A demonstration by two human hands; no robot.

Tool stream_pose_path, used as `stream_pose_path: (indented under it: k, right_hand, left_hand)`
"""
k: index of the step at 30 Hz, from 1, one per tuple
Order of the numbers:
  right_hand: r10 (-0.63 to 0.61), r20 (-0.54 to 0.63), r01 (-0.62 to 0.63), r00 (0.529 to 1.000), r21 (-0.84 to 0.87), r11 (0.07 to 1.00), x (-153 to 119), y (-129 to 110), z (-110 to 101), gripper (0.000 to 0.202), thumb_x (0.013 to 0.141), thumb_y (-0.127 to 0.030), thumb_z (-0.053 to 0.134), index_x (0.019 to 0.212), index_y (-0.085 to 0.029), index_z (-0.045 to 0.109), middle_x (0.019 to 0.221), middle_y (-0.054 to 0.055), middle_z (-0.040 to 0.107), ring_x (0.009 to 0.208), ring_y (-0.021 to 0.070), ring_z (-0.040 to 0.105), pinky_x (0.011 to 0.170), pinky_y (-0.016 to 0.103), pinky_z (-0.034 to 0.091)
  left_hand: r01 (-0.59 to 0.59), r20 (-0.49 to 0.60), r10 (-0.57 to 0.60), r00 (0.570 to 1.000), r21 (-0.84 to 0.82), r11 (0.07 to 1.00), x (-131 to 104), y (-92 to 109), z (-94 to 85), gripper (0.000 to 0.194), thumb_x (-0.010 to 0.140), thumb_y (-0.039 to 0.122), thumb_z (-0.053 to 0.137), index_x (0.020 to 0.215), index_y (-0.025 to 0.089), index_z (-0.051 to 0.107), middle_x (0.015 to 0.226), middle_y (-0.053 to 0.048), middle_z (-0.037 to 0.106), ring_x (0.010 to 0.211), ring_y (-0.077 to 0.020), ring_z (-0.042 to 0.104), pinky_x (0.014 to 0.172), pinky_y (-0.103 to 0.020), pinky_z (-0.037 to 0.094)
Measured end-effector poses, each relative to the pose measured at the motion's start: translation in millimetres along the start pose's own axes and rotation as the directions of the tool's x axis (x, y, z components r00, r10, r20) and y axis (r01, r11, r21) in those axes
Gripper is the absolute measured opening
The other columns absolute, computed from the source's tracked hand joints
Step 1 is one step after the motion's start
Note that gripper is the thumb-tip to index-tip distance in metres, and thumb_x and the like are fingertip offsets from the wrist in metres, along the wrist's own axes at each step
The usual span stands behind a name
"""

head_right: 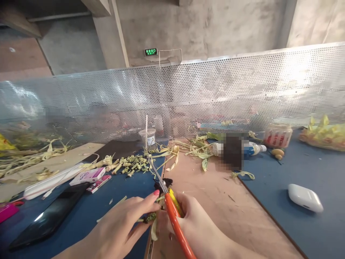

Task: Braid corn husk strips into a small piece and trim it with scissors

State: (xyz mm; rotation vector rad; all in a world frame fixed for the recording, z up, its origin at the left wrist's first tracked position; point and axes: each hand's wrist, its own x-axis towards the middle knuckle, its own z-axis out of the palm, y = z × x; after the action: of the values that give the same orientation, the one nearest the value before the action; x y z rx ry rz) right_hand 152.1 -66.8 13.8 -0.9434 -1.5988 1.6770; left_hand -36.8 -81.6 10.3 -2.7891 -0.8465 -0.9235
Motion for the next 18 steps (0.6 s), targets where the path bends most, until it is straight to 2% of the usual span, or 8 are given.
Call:
stream_pose_path:
  k: [5, 8, 12, 14, 16, 18]
  right_hand:
    - [-0.118, -0.052, 0.125, 0.992, 0.144, 0.982, 3.7, 13.6, -0.5, 0.03, 0.07, -0.028, 0.065, 0.093, -0.016, 0.05, 0.065, -0.007, 0.047, 0.044, 0.003, 0.036, 0.043, 0.018, 0.031]
    - [-0.102, -0.069, 0.111, 0.992, 0.139, 0.984, 3.5, 12.7, -1.9, 0.032, 0.069, -0.031, 0.066, 0.092, -0.015, 0.05, 0.067, -0.006, 0.049, 0.044, 0.0033, 0.037, 0.044, 0.019, 0.031]
    - [-0.087, -0.086, 0.098, 0.992, 0.14, 0.985, 3.7, 12.6, -5.1, 0.031, 0.069, -0.029, 0.067, 0.09, -0.015, 0.049, 0.064, -0.007, 0.046, 0.044, 0.0033, 0.037, 0.045, 0.019, 0.031]
    - [-0.092, -0.108, 0.108, 0.99, 0.151, 0.983, 5.6, 15.1, -7.5, 0.027, 0.07, -0.028, 0.066, 0.086, -0.016, 0.048, 0.058, -0.009, 0.041, 0.043, 0.003, 0.033, 0.044, 0.018, 0.03]
    - [-0.11, -0.115, 0.128, 0.987, 0.16, 0.979, 7.9, 17.7, -9.4, 0.024, 0.071, -0.027, 0.065, 0.084, -0.016, 0.048, 0.055, -0.01, 0.036, 0.043, 0.0026, 0.029, 0.044, 0.018, 0.029]
    - [-0.137, -0.114, 0.154, 0.984, 0.156, 0.976, 9.6, 19.4, -10.0, 0.024, 0.07, -0.024, 0.067, 0.084, -0.016, 0.048, 0.057, -0.009, 0.039, 0.046, 0.0028, 0.031, 0.045, 0.017, 0.029]
  left_hand:
    - [0.071, 0.002, -0.071, 0.998, -0.012, 0.997, 1.0, 3.7, 1.3, 0.071, 0.081, 0.001, 0.046, 0.139, 0.032, 0.019, 0.111, -0.003, 0.063, 0.1, -0.0158, 0.06, 0.089, -0.023, 0.043]
    - [0.118, 0.028, -0.115, 0.993, -0.106, 0.987, 0.8, 1.0, 3.7, 0.067, 0.082, 0.007, 0.049, 0.137, 0.034, 0.023, 0.116, -0.002, 0.061, 0.102, -0.0151, 0.06, 0.088, -0.021, 0.045]
    - [0.134, 0.058, -0.124, 0.991, -0.251, 0.959, 0.5, -1.6, 3.9, 0.066, 0.077, 0.021, 0.062, 0.133, 0.036, 0.031, 0.12, -0.002, 0.058, 0.104, -0.0199, 0.058, 0.089, -0.025, 0.046]
    - [0.207, 0.064, -0.197, 0.978, -0.317, 0.926, 0.9, -0.2, 4.3, 0.06, 0.077, 0.025, 0.062, 0.13, 0.036, 0.036, 0.122, -0.004, 0.056, 0.103, -0.0215, 0.058, 0.089, -0.028, 0.046]
    - [0.377, 0.1, -0.37, 0.924, -0.403, 0.834, 2.2, 1.3, 6.1, 0.051, 0.08, 0.029, 0.057, 0.127, 0.033, 0.039, 0.123, -0.006, 0.053, 0.098, -0.0206, 0.059, 0.086, -0.03, 0.048]
    - [0.555, 0.189, -0.544, 0.817, -0.508, 0.658, 4.8, 1.2, 9.1, 0.041, 0.083, 0.034, 0.051, 0.123, 0.029, 0.041, 0.118, -0.008, 0.054, 0.089, -0.0184, 0.061, 0.08, -0.031, 0.05]
